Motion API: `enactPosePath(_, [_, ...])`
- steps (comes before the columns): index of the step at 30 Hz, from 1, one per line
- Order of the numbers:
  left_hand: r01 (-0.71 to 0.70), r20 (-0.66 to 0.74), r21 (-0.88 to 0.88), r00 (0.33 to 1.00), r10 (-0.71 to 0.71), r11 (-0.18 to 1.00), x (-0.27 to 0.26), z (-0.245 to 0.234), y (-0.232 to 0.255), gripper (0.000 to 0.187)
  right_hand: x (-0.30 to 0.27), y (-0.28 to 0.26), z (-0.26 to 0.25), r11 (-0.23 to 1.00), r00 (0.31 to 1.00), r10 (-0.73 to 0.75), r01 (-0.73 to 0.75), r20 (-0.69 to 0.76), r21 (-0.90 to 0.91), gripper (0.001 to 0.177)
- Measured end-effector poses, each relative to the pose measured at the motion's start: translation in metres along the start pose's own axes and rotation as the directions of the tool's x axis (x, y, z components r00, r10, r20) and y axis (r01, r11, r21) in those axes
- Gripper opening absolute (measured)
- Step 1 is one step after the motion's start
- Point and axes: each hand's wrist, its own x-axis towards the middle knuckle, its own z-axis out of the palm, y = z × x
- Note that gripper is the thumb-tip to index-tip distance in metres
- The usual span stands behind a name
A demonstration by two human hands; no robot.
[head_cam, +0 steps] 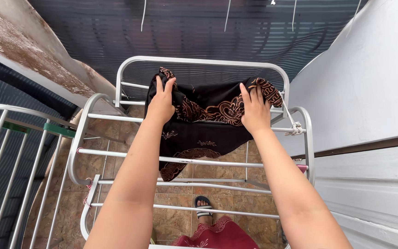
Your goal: The person hangs various wet garments including patterned cloths, underwear, and a long tan fabric onto several folding drying racks using both hands to spread them flat.
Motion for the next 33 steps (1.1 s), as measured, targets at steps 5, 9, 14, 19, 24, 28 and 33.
enactPosePath(5, [0.084, 0.089, 0.193, 0.991, -0.102, 0.978, -0.002, 0.044, -0.022, 0.079, -0.016, 0.016, 0.034, 0.968, 0.919, 0.225, -0.248, 0.324, 0.030, 0.050])
enactPosePath(9, [0.164, 0.252, 0.381, 0.928, -0.273, 0.910, 0.008, 0.062, -0.040, 0.048, -0.003, 0.032, 0.040, 0.884, 0.715, 0.281, -0.452, 0.640, 0.117, 0.039])
enactPosePath(14, [-0.023, -0.268, 0.125, 0.962, 0.056, 0.992, -0.002, 0.062, -0.056, 0.037, 0.002, 0.029, 0.026, 0.856, 0.782, 0.328, -0.484, 0.530, 0.184, 0.027])
enactPosePath(19, [0.291, -0.516, -0.435, 0.695, -0.501, 0.852, -0.068, 0.057, -0.094, 0.019, -0.071, 0.057, 0.003, 0.556, 0.676, 0.733, -0.664, 0.083, 0.499, 0.023])
enactPosePath(24, [0.181, -0.269, -0.668, 0.845, -0.462, 0.721, -0.078, 0.091, -0.127, 0.037, -0.124, 0.069, 0.029, 0.676, 0.755, 0.553, -0.653, 0.351, 0.341, 0.031])
enactPosePath(28, [0.190, -0.227, -0.739, 0.834, -0.504, 0.647, -0.075, 0.093, -0.132, 0.036, -0.127, 0.065, 0.062, 0.166, 0.590, 0.581, -0.760, 0.560, 0.628, 0.018])
enactPosePath(33, [0.396, -0.118, -0.583, 0.823, -0.556, 0.709, -0.079, 0.067, -0.134, 0.024, -0.134, 0.071, 0.048, 0.088, 0.582, 0.647, -0.699, 0.493, 0.710, 0.021])
